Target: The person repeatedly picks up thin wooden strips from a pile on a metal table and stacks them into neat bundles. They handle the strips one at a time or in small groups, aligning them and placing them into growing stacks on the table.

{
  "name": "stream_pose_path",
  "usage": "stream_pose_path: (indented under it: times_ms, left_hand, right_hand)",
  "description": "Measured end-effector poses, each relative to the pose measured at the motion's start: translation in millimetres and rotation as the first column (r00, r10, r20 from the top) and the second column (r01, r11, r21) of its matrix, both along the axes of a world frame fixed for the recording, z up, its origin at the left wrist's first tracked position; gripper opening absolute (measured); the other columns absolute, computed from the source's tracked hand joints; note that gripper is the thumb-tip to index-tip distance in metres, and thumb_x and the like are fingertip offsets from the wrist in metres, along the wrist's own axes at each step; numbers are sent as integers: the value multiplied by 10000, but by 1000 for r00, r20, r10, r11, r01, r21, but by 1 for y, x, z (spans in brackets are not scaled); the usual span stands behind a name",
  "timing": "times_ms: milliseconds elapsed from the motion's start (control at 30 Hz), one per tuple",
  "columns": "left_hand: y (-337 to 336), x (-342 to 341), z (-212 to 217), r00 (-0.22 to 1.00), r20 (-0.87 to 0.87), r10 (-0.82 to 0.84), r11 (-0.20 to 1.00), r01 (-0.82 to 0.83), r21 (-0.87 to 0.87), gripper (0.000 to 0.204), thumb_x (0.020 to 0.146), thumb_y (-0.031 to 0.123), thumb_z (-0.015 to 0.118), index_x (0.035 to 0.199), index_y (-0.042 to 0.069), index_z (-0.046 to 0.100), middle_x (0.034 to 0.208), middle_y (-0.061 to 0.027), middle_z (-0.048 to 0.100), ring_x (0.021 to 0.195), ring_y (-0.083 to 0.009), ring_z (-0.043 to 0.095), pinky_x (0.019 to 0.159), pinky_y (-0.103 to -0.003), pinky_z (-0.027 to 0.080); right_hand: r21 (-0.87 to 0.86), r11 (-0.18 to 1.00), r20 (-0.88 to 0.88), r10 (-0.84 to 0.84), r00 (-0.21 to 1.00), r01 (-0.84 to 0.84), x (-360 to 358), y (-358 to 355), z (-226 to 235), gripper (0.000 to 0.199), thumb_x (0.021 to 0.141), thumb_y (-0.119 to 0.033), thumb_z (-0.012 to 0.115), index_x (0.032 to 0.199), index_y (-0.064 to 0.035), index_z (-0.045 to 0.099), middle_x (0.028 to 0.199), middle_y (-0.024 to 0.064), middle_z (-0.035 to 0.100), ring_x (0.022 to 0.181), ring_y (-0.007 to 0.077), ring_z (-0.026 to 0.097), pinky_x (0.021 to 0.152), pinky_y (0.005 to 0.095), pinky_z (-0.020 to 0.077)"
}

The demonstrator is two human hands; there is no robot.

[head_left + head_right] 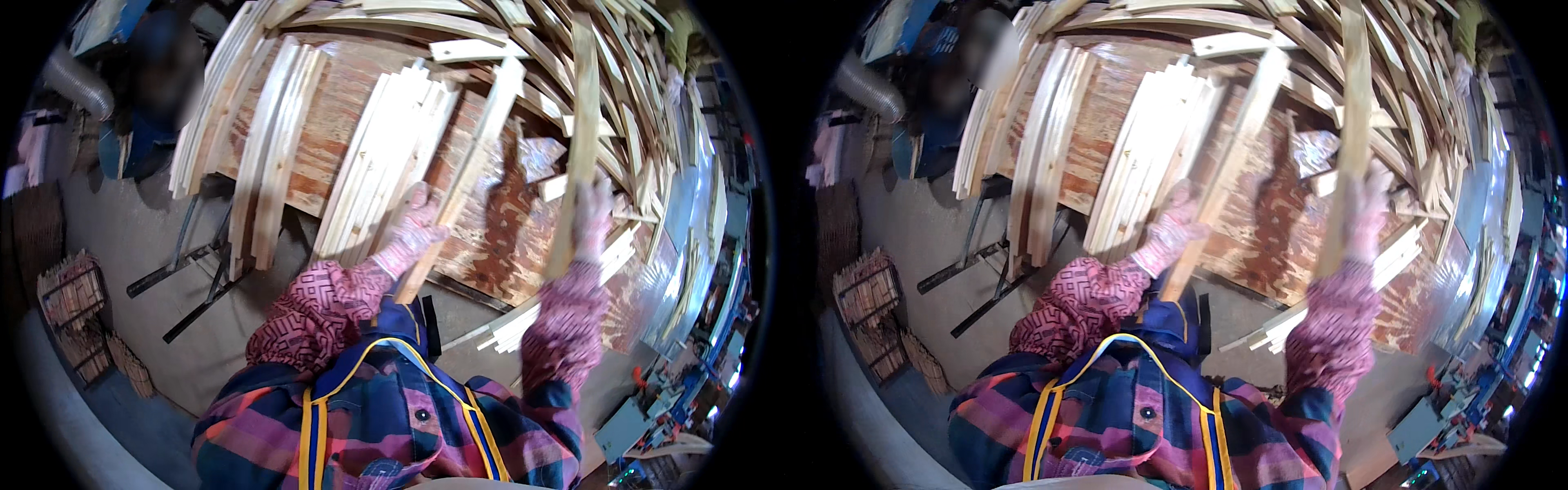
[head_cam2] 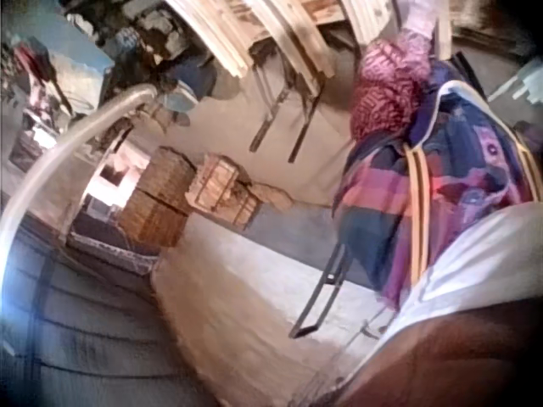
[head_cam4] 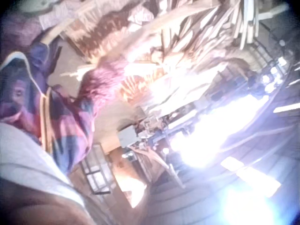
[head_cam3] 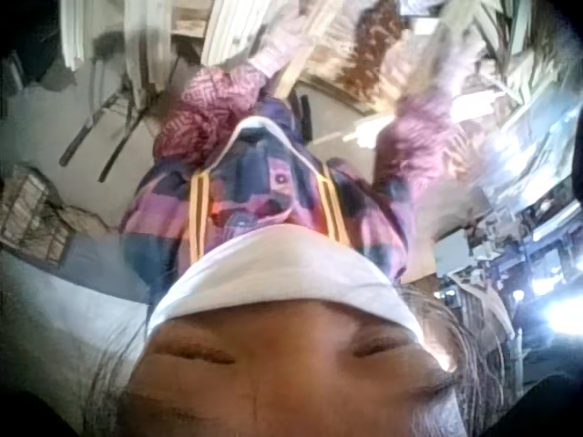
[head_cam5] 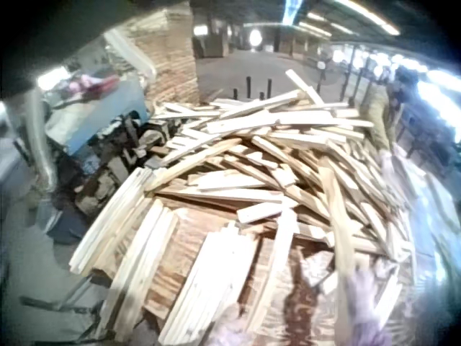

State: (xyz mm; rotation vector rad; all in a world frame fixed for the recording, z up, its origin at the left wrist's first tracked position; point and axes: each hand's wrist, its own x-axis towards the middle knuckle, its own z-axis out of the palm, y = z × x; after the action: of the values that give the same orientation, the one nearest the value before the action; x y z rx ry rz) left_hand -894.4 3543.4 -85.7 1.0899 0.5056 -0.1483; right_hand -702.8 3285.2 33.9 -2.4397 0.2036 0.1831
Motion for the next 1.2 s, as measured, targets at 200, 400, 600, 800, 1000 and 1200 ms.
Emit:
stream_pose_path:
  times_ms: [200, 400, 600, 800, 1000, 1200]
  left_hand:
    - [41, -22, 37, 996, 21, -89, 965, 81, 251, 625, 776, 23, 697, 1367, -25, 502, 1601, -169, 211, 1463, -234, 215, 1140, -342, 294]
    - [173, -63, 0, 990, 42, 132, 760, -128, 637, 557, 719, 71, 732, 1264, 47, 621, 1528, -148, 355, 1430, -277, 291, 1161, -357, 290]
    - [236, -69, -23, 875, -451, 175, 11, 456, 890, 707, 795, 314, 728, 1445, 283, 452, 1583, -100, 215, 1415, -358, 270, 1150, -453, 287]
    - [247, -36, 5, 757, -617, 215, -79, 643, 762, 869, 814, 291, 708, 1536, 306, 224, 1555, -124, 235, 1366, -398, 319, 1096, -504, 316]
    - [169, -74, -10, 938, 201, -283, 343, -96, 934, 653, 847, 182, 675, 1450, 114, 432, 1250, -94, 613, 1156, -264, 580, 1050, -377, 442]
    - [68, -81, 55, 885, -192, -423, 860, 326, -392, 586, 899, 317, 688, 1343, -14, 497, 1137, -150, 676, 888, -232, 697, 724, -360, 594]
  right_hand:
    - [351, 933, 58, -103, 993, 76, -199, 61, -121, 580, 900, -309, 601, 1369, 6, 472, 1226, 162, 592, 1103, 280, 583, 947, 364, 489]
    - [51, 979, -227, -183, 956, 200, -195, 108, -137, 593, 875, -364, 597, 1409, -126, 496, 1290, 211, 595, 1155, 386, 570, 957, 440, 459]
    - [-502, 864, -254, -199, 946, 47, -142, 125, -95, 762, 831, -449, 636, 1500, -225, 348, 1443, 208, 449, 1216, 366, 549, 952, 461, 499]
    - [-467, 884, -230, -116, 966, -5, -199, 136, -105, 867, 790, -460, 686, 1519, -209, 291, 1430, 240, 452, 1233, 381, 536, 975, 453, 489]
    - [799, 424, -452, -42, 891, 426, -270, 147, -99, 469, 984, -83, 497, 1440, -5, 423, 1182, 119, 636, 942, 189, 654, 746, 316, 585]
    - [396, 866, -31, 346, 938, -306, -233, 156, -65, 331, 966, -320, 546, 1181, -114, 690, 1390, 141, 534, 1275, 289, 515, 1059, 348, 414]
